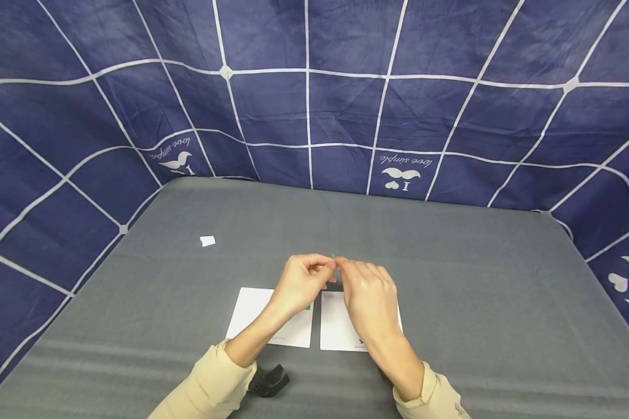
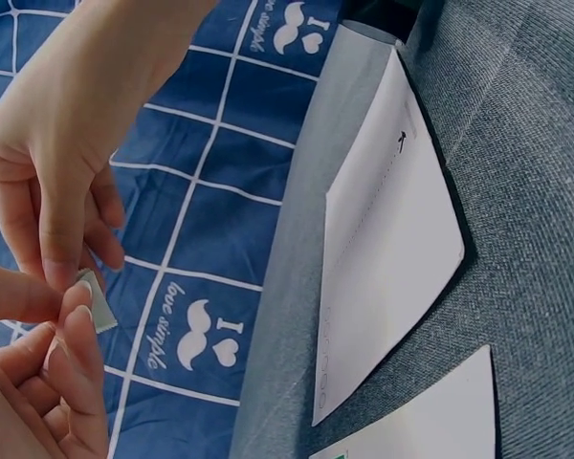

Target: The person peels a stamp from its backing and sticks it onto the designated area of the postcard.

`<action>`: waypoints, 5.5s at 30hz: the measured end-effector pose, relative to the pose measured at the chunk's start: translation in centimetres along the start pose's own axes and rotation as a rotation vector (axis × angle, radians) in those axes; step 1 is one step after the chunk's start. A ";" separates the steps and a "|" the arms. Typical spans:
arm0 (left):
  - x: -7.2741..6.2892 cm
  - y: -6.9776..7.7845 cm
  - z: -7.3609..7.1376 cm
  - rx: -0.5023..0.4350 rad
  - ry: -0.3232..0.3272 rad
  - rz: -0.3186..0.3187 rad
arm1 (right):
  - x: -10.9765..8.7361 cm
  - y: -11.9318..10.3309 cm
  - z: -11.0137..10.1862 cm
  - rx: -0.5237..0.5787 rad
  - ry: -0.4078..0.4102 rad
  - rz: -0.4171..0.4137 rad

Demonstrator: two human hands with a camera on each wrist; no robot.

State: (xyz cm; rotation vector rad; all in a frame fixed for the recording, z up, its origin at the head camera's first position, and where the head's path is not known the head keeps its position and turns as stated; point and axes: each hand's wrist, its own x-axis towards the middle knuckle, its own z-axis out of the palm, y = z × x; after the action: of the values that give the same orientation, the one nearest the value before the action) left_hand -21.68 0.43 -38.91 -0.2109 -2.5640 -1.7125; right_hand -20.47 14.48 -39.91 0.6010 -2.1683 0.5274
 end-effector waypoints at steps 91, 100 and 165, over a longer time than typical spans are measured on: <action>0.0 0.1 -0.1 0.073 -0.040 0.069 | 0.8 0.9 -1.0 0.206 -0.093 0.224; -0.1 0.2 -0.1 0.066 -0.038 0.059 | 0.8 1.0 -1.1 0.204 -0.090 0.223; 0.1 0.1 0.0 0.040 -0.039 0.051 | 1.0 1.4 -1.8 0.257 -0.088 0.255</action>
State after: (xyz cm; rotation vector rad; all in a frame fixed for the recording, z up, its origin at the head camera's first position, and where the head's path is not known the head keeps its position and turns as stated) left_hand -21.73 0.48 -38.76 -0.3085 -2.5940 -1.6547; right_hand -20.79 16.31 -38.30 0.4921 -2.2937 0.9425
